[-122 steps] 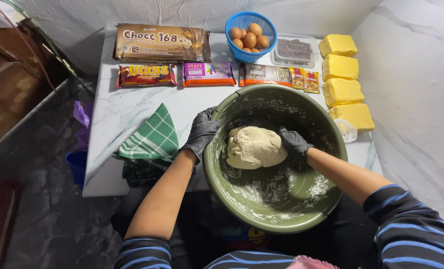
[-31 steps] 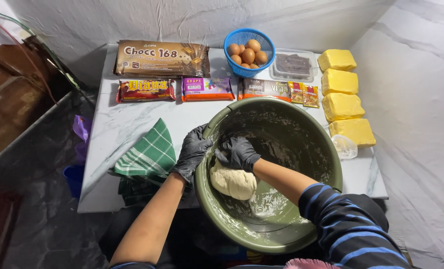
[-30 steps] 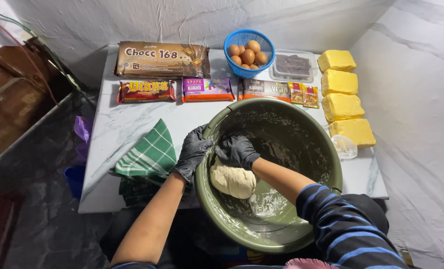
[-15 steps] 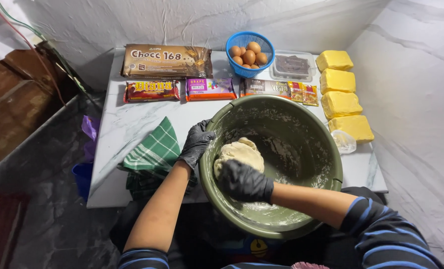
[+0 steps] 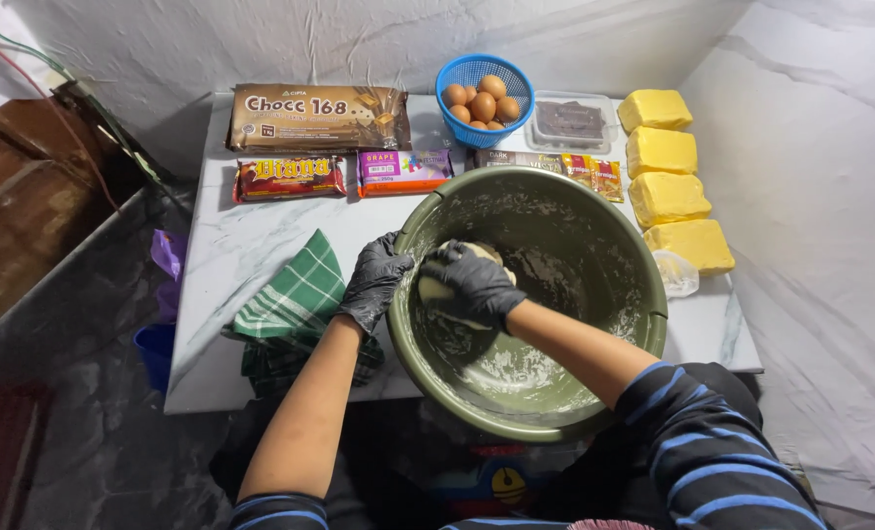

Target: Kneading a ball of dough in a large bowl using both hands at a steady pace.

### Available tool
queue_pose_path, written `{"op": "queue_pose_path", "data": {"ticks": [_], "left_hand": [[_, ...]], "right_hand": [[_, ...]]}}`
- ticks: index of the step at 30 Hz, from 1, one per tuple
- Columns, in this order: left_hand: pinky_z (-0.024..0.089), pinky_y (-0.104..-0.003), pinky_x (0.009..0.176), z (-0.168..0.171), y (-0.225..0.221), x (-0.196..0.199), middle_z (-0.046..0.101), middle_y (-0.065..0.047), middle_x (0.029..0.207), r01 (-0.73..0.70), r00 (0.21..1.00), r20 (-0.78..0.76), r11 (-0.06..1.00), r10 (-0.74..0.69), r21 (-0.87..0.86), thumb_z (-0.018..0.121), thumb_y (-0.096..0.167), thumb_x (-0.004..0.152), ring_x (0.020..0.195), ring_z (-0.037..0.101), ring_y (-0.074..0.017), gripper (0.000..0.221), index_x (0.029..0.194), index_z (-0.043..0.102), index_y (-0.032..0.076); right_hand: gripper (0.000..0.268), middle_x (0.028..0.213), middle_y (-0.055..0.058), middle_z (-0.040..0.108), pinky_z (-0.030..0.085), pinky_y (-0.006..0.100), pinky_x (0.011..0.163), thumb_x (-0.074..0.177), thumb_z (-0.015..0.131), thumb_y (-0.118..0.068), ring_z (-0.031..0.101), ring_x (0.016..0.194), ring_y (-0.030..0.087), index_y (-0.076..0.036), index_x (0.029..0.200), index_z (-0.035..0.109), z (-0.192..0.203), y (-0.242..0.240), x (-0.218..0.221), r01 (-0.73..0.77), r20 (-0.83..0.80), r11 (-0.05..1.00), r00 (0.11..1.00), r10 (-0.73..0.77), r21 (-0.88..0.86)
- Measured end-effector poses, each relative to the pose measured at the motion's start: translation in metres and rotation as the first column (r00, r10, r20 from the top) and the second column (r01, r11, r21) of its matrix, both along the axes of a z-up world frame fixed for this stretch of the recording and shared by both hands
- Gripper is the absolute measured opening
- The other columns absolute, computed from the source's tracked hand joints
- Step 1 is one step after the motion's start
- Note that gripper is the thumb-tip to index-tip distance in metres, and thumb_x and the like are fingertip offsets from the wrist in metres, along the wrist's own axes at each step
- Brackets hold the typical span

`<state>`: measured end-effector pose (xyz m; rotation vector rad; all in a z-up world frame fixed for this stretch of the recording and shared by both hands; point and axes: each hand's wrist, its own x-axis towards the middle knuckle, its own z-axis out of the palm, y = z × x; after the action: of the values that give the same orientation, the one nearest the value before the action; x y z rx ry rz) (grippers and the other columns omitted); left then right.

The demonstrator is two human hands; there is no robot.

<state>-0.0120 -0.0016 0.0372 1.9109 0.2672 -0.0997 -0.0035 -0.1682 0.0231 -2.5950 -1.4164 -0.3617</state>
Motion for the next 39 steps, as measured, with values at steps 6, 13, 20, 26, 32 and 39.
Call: {"op": "queue_pose_path", "data": {"ticks": [6,13,20,26,32,39], "left_hand": [[0.044,-0.037,0.074,-0.008,0.003,-0.003,0.063,-0.006,0.08,-0.046,0.999,0.004,0.998,0.047,-0.043,0.058,0.024,0.057,0.086,0.06,-0.0249,0.048,0.104,0.06,0.017],[0.044,-0.034,0.073,-0.036,0.009,0.002,0.062,-0.006,0.078,-0.115,0.993,0.018,0.99,0.117,-0.083,0.058,0.022,0.055,0.083,0.059,-0.0238,0.045,0.1,0.063,0.018],[0.044,-0.035,0.074,-0.03,0.005,0.005,0.06,-0.005,0.079,-0.09,0.996,-0.015,0.994,0.089,-0.066,0.059,0.024,0.055,0.084,0.059,-0.0245,0.045,0.099,0.062,0.019],[0.044,-0.034,0.075,-0.021,0.006,0.004,0.061,-0.003,0.081,-0.072,0.996,-0.06,0.996,0.07,-0.045,0.06,0.027,0.053,0.086,0.059,-0.0228,0.045,0.098,0.062,0.023],[0.044,-0.034,0.074,-0.026,0.009,0.006,0.061,-0.006,0.081,-0.111,0.993,-0.051,0.992,0.108,-0.059,0.061,0.025,0.054,0.084,0.059,-0.0248,0.046,0.099,0.062,0.017],[0.044,-0.035,0.075,-0.038,0.011,0.007,0.062,-0.004,0.083,-0.097,0.994,-0.059,0.993,0.093,-0.066,0.061,0.027,0.053,0.085,0.059,-0.0242,0.049,0.102,0.061,0.022]], "right_hand": [[0.044,0.121,-0.006,0.049,0.038,0.032,0.096,0.071,0.061,-0.051,0.044,0.115,0.017,-0.037,0.112,0.053,0.051,-0.024,0.023,0.586,-0.723,0.81,0.546,-0.423,-0.031],[0.036,0.113,0.0,0.05,0.037,0.038,0.09,0.079,0.039,-0.059,0.047,0.106,0.021,-0.042,0.111,0.039,0.002,-0.133,0.036,0.741,-0.715,0.664,0.408,-0.568,-0.104],[0.015,0.066,0.013,0.066,0.052,0.029,0.063,0.068,0.062,-0.018,0.063,0.067,0.026,-0.004,0.066,0.064,0.021,-0.184,0.001,0.057,-0.696,0.988,0.704,-0.142,-0.144],[0.031,0.091,0.013,0.058,0.047,0.04,0.075,0.089,0.037,-0.042,0.057,0.089,0.032,-0.02,0.099,0.055,0.007,-0.165,0.054,0.586,-0.36,0.79,0.708,-0.608,-0.182],[0.033,0.079,0.005,0.054,0.049,0.036,0.066,0.083,0.041,-0.05,0.06,0.078,0.025,-0.021,0.085,0.055,0.017,-0.137,0.021,0.61,-0.223,0.757,0.724,-0.653,-0.235],[0.022,0.071,0.008,0.042,0.041,0.041,0.052,0.069,0.055,-0.031,0.05,0.067,0.031,-0.012,0.072,0.044,0.035,-0.104,-0.032,0.05,0.22,0.997,0.974,-0.062,0.06]]}}
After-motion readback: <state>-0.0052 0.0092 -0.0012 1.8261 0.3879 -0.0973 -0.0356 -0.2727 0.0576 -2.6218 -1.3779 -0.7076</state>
